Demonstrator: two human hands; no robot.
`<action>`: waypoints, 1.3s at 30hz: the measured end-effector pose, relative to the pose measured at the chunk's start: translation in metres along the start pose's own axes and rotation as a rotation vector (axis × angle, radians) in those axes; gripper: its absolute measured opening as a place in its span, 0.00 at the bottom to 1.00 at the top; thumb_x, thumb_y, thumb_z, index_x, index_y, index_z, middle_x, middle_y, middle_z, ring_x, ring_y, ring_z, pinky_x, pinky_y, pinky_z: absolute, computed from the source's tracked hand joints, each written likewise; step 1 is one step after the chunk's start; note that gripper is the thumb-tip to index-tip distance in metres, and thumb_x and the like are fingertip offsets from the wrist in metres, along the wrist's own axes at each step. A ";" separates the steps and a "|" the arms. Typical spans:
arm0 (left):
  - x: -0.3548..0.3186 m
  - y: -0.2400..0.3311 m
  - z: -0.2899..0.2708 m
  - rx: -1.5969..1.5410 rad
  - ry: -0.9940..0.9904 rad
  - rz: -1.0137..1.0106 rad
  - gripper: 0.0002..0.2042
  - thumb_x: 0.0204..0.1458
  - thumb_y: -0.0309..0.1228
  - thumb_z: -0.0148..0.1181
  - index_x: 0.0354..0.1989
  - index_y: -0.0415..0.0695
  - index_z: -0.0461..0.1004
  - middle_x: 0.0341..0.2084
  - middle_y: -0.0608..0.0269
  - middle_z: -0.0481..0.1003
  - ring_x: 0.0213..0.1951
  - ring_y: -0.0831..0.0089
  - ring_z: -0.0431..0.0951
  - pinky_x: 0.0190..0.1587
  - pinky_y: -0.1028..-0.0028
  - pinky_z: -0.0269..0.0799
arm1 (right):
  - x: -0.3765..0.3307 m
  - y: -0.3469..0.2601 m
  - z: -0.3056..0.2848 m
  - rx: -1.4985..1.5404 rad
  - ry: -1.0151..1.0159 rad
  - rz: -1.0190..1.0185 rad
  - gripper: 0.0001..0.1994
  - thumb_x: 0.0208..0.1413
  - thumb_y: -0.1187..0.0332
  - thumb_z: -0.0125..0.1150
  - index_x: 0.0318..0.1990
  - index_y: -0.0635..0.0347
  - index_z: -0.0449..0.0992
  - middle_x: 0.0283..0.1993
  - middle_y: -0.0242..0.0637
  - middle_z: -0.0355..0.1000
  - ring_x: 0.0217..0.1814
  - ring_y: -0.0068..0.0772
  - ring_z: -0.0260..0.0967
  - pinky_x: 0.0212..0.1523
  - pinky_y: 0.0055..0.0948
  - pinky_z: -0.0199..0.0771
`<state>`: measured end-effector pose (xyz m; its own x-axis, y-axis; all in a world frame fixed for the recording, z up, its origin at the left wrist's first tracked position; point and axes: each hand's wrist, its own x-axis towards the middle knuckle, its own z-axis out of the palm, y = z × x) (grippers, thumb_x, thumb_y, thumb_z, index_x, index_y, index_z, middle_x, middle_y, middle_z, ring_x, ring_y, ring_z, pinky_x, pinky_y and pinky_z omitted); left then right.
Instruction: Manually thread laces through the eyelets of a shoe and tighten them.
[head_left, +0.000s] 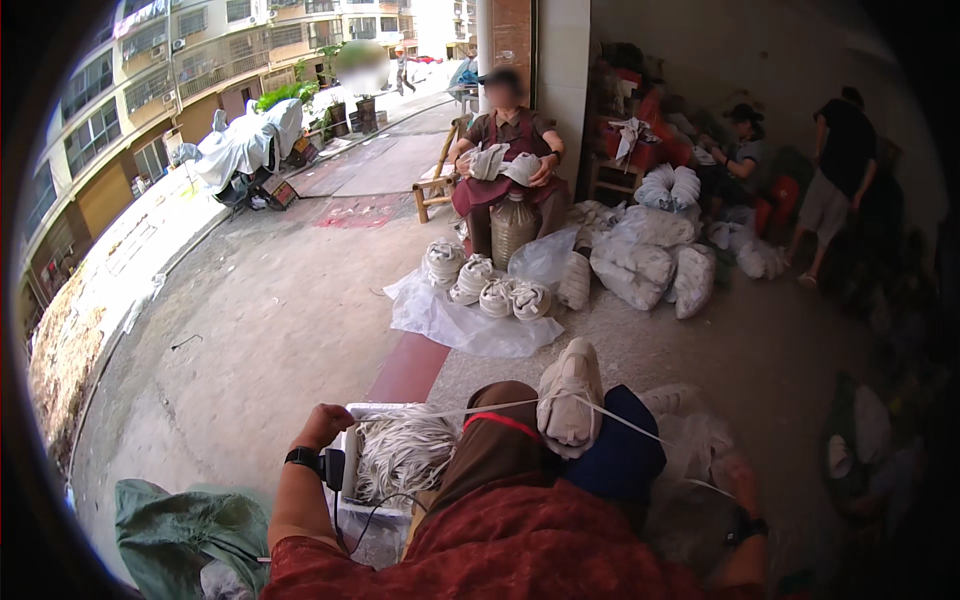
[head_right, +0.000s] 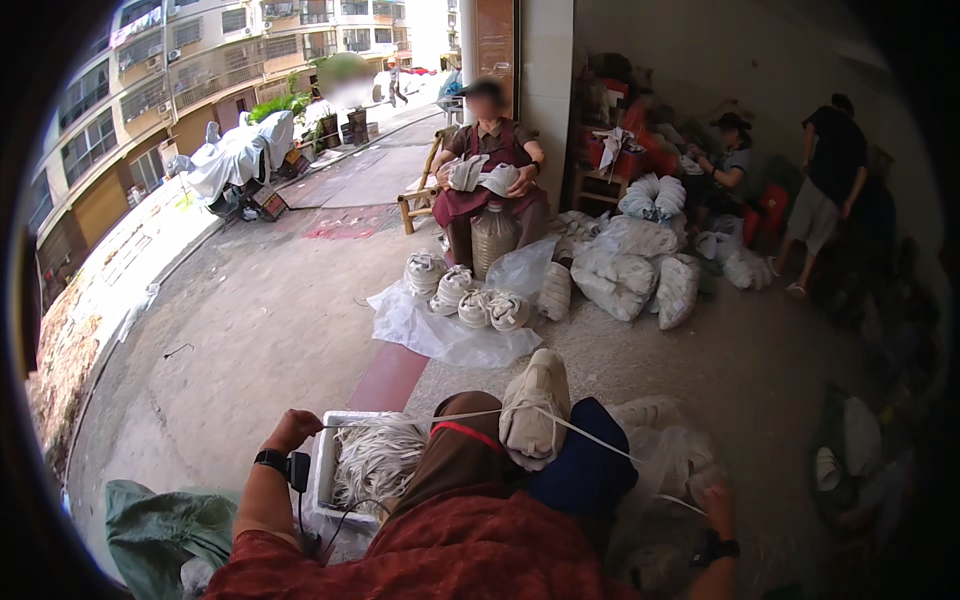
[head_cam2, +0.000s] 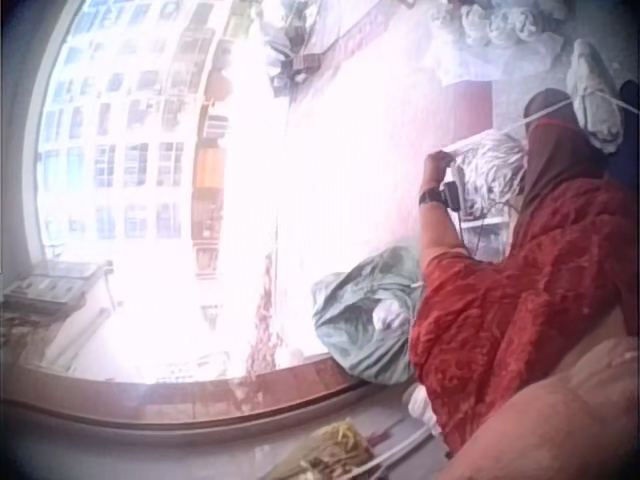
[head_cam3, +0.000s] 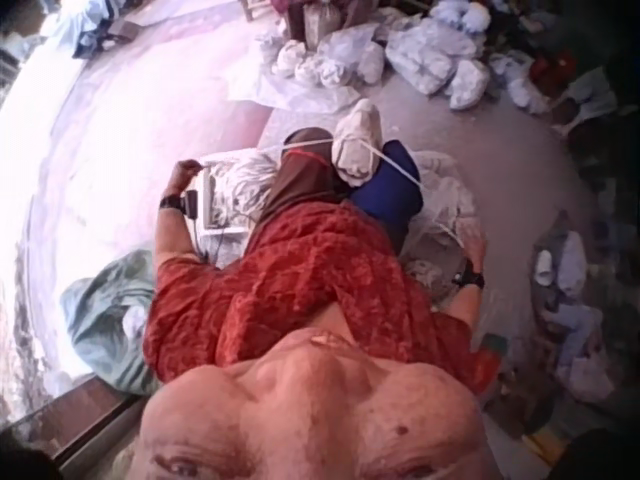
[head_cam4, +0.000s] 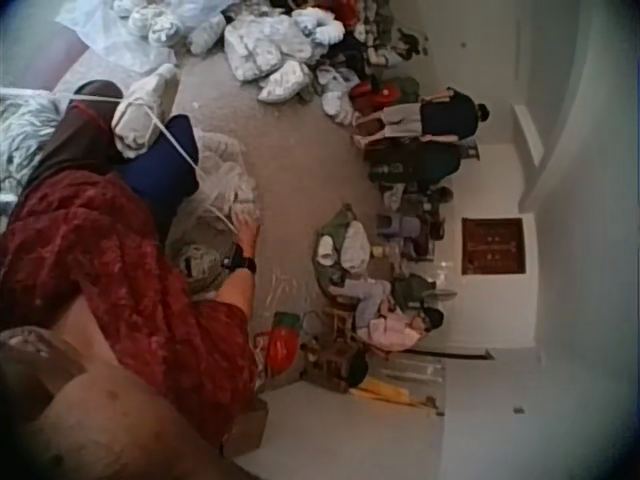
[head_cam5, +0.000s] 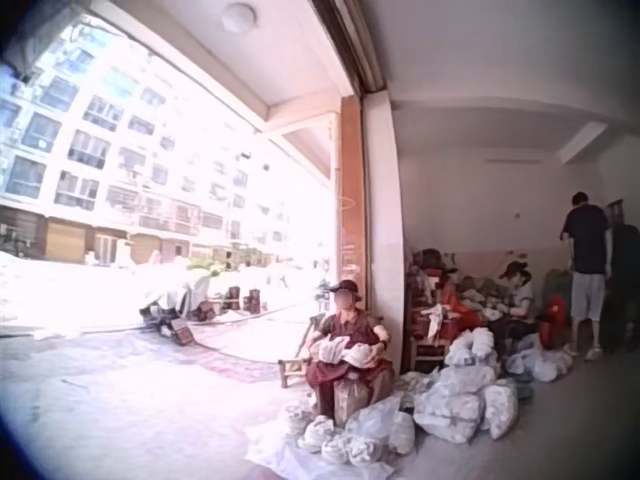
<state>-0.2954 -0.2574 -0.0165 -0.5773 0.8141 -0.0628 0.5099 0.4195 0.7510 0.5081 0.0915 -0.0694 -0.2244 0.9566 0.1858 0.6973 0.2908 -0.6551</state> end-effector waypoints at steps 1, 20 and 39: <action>-0.007 -0.009 -0.008 -0.028 0.008 -0.073 0.04 0.44 0.25 0.60 0.26 0.38 0.78 0.19 0.63 0.76 0.23 0.77 0.73 0.29 0.74 0.70 | -0.010 0.044 -0.006 -0.023 0.004 -0.021 0.11 0.45 0.65 0.52 0.26 0.68 0.71 0.26 0.46 0.68 0.29 0.37 0.65 0.33 0.38 0.63; -0.077 -0.114 -0.011 0.432 0.150 -0.683 0.14 0.31 0.40 0.69 0.14 0.41 0.77 0.13 0.58 0.75 0.18 0.69 0.75 0.25 0.68 0.71 | -0.109 0.106 -0.006 -0.158 -0.241 0.539 0.14 0.53 0.61 0.49 0.31 0.62 0.76 0.30 0.35 0.72 0.32 0.35 0.68 0.32 0.34 0.67; 0.096 0.226 0.239 -0.546 -0.658 0.126 0.04 0.47 0.26 0.60 0.24 0.42 0.73 0.20 0.69 0.74 0.24 0.83 0.71 0.29 0.82 0.66 | 0.116 -0.296 0.179 -0.439 -0.026 -0.934 0.04 0.38 0.72 0.58 0.20 0.61 0.74 0.20 0.42 0.70 0.24 0.45 0.66 0.29 0.40 0.66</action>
<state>-0.0831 0.0122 -0.0102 0.0353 0.9793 -0.1992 0.0704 0.1964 0.9780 0.1541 0.1132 0.0148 -0.8151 0.3465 0.4644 0.4231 0.9035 0.0685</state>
